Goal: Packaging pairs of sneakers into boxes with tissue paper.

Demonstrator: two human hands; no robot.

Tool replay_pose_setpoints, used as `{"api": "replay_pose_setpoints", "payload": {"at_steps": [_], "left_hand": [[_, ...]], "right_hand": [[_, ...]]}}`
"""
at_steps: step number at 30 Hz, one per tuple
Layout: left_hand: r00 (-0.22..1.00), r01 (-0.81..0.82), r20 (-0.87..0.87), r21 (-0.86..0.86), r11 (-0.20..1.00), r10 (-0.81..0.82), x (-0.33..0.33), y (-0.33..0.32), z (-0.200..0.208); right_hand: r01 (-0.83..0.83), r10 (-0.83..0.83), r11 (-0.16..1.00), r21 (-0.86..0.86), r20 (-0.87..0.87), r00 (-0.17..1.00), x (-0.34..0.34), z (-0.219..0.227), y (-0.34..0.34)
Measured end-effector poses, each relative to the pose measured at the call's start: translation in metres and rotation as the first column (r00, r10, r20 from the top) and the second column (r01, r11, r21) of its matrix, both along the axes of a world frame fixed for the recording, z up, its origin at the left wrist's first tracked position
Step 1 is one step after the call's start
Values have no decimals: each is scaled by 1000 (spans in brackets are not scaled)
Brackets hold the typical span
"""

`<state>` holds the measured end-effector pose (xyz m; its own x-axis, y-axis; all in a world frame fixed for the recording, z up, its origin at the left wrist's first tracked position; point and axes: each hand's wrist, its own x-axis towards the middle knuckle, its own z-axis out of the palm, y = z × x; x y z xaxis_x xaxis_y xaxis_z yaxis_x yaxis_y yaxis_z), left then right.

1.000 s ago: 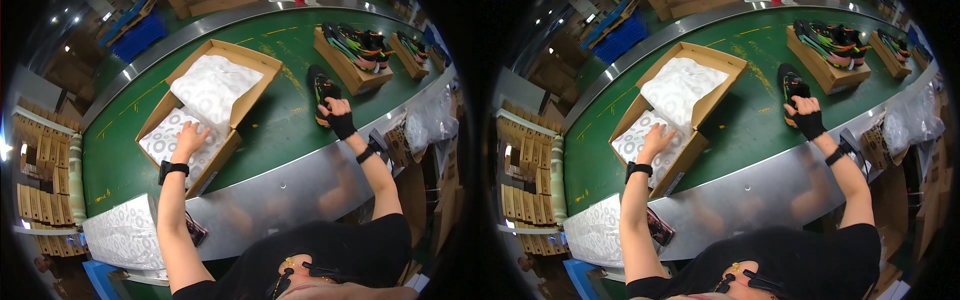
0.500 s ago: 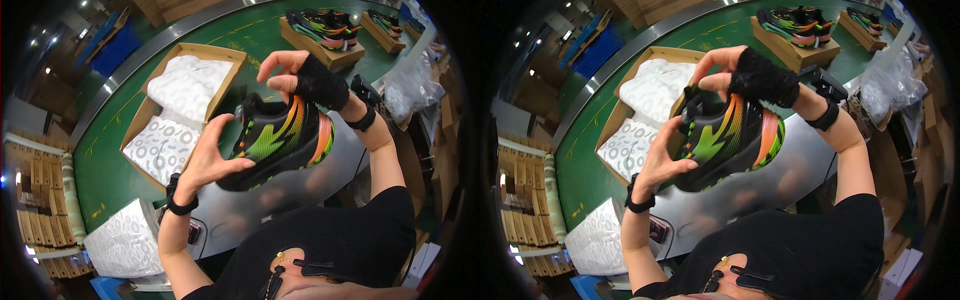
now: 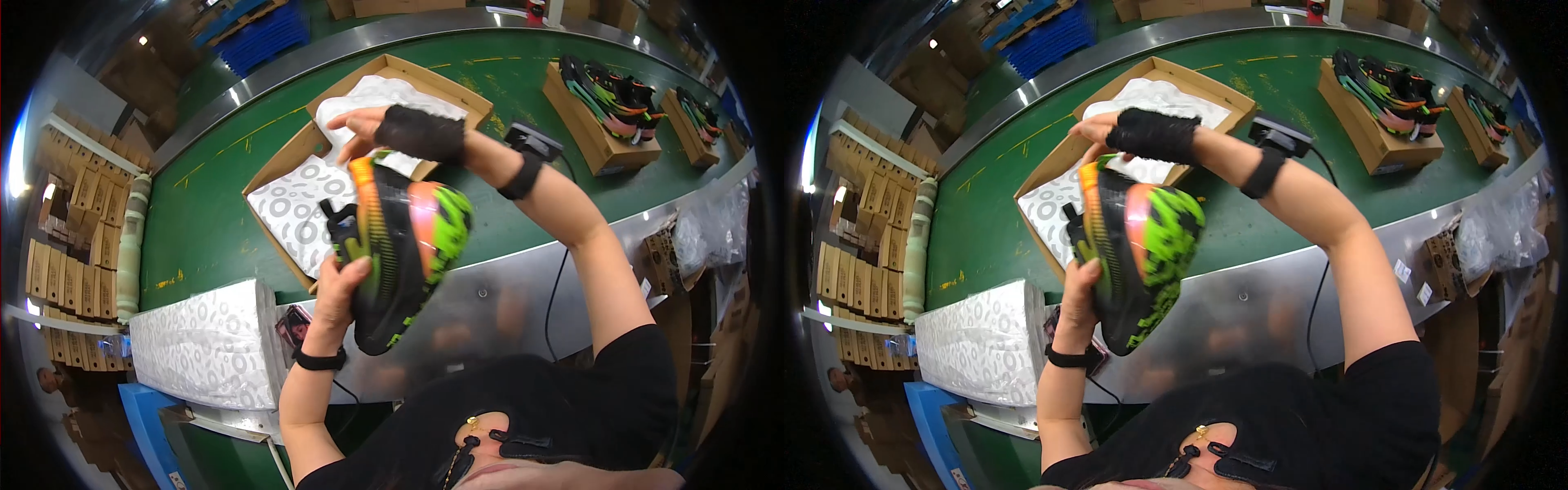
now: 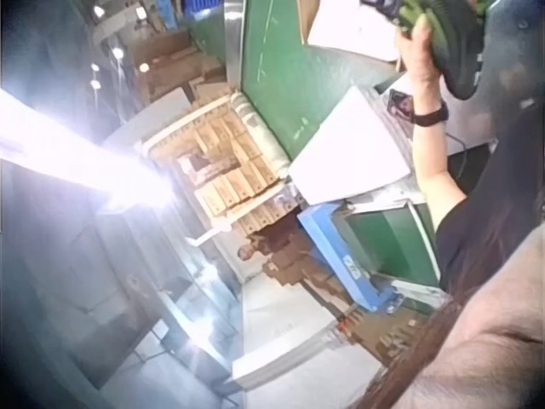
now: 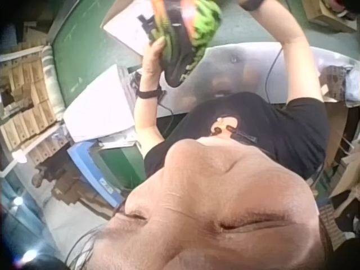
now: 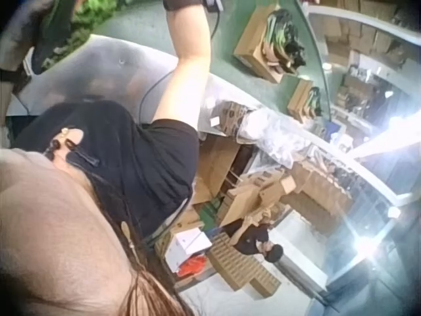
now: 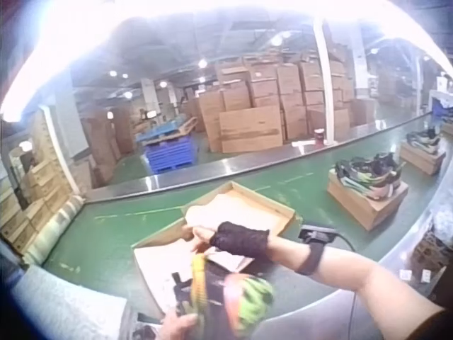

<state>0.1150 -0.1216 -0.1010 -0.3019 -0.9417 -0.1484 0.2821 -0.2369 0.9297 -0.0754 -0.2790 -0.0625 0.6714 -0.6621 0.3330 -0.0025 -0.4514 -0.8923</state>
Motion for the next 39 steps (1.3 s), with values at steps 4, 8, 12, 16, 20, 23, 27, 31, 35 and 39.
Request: {"api": "replay_pose_setpoints", "payload": {"at_steps": [4,8,12,16,20,23,27,31,35,39], "left_hand": [[942,-221,-231,120,968,244,27,-23,-2],[880,-229,-361,250,941,310,51,-78,-7],[838,-389,-306,243,888,451,76,-144,-50],[850,-405,-141,441,801,507,69,-187,-73],[960,-279,164,654,703,228,63,-196,-73],[959,-285,196,651,703,207,66,-200,-80],[898,-402,298,256,879,324,62,-172,-69],[472,-416,504,-597,686,724,121,-120,-72],[603,-663,527,-85,743,599,133,-83,-72],[882,-452,-36,224,864,470,91,-66,-60]], "right_hand": [[-34,-286,917,-397,-715,638,3,-77,-36],[186,-224,968,-166,-906,358,-35,-74,-31],[312,-706,686,-657,-496,506,-70,-109,-19],[563,-688,367,-741,190,700,-74,-80,26],[304,-407,871,-385,-223,886,-79,-109,65],[313,-278,949,44,-357,892,-63,-128,68],[277,-536,442,853,4,844,-22,-121,44],[338,-684,372,865,9,729,10,-125,29],[796,-790,606,-14,108,603,23,-127,38],[351,-770,483,-802,-198,607,2,-131,60]]}}
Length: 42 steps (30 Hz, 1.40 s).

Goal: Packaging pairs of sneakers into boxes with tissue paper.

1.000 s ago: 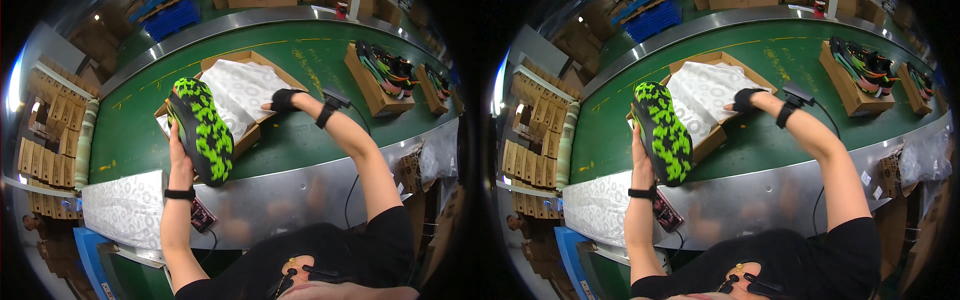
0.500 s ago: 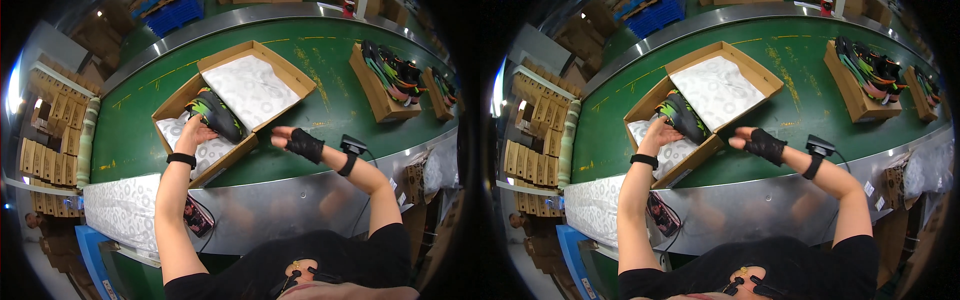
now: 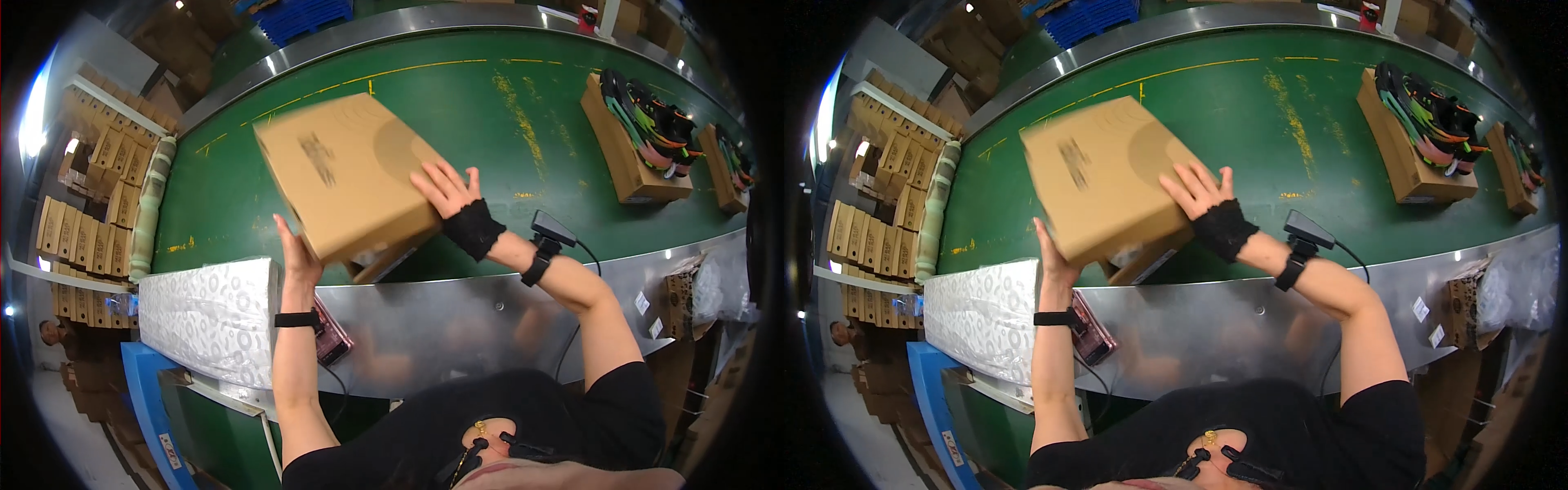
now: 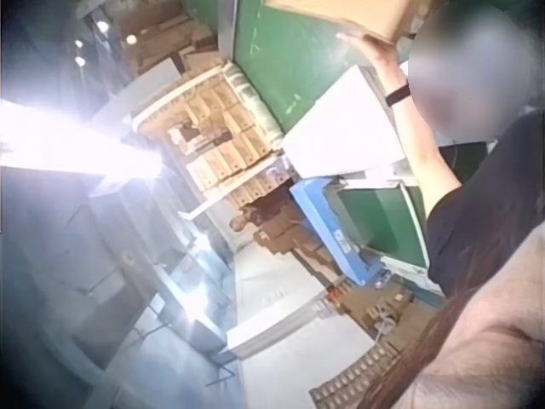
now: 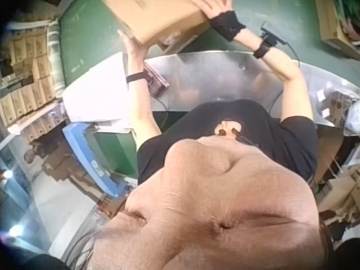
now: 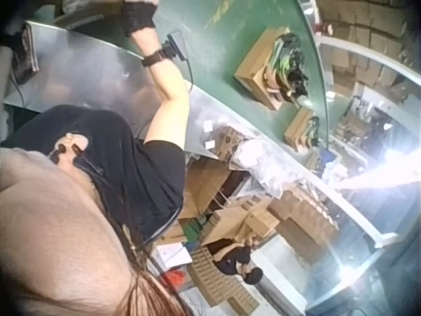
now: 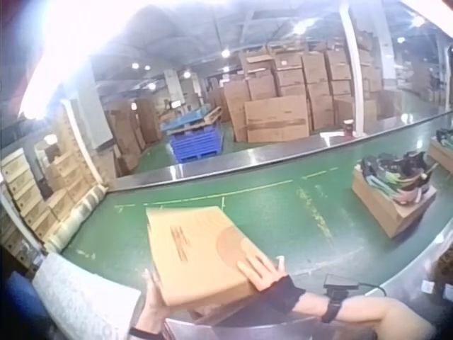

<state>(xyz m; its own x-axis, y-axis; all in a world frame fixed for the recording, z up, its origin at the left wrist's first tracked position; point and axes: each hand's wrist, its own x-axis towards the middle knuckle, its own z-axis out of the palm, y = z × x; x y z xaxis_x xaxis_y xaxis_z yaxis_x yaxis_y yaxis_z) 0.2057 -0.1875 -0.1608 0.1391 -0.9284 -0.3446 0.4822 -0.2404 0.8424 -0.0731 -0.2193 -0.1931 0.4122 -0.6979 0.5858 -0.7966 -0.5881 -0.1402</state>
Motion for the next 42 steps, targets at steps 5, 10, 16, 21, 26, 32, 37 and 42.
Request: {"api": "replay_pose_setpoints", "payload": {"at_steps": [5,10,16,21,26,32,37,42], "left_hand": [[975,90,190,115,989,-111,-37,-6,-25],[945,147,294,3,989,-141,-77,-9,-39],[940,258,238,-25,966,-245,-100,-20,-34],[914,205,368,-61,977,-169,-114,-5,-35],[922,201,349,-61,978,-168,-138,-13,-35],[937,223,292,-80,972,-191,-186,-1,-35],[884,292,405,-90,952,-232,-169,-11,-64],[901,422,113,-10,907,-418,-161,-15,-62]], "right_hand": [[60,-58,998,7,-170,984,-58,-17,35],[165,-174,984,-72,-142,975,-89,-15,69],[281,-267,958,52,-182,946,-108,-10,82],[212,-205,977,30,-150,967,-124,-30,80],[408,-400,913,-21,-244,883,-104,-28,79],[79,-76,996,36,-85,993,-65,-15,103],[180,-172,917,-357,53,984,-52,-63,90],[271,-273,962,35,168,947,-110,-21,85]]}}
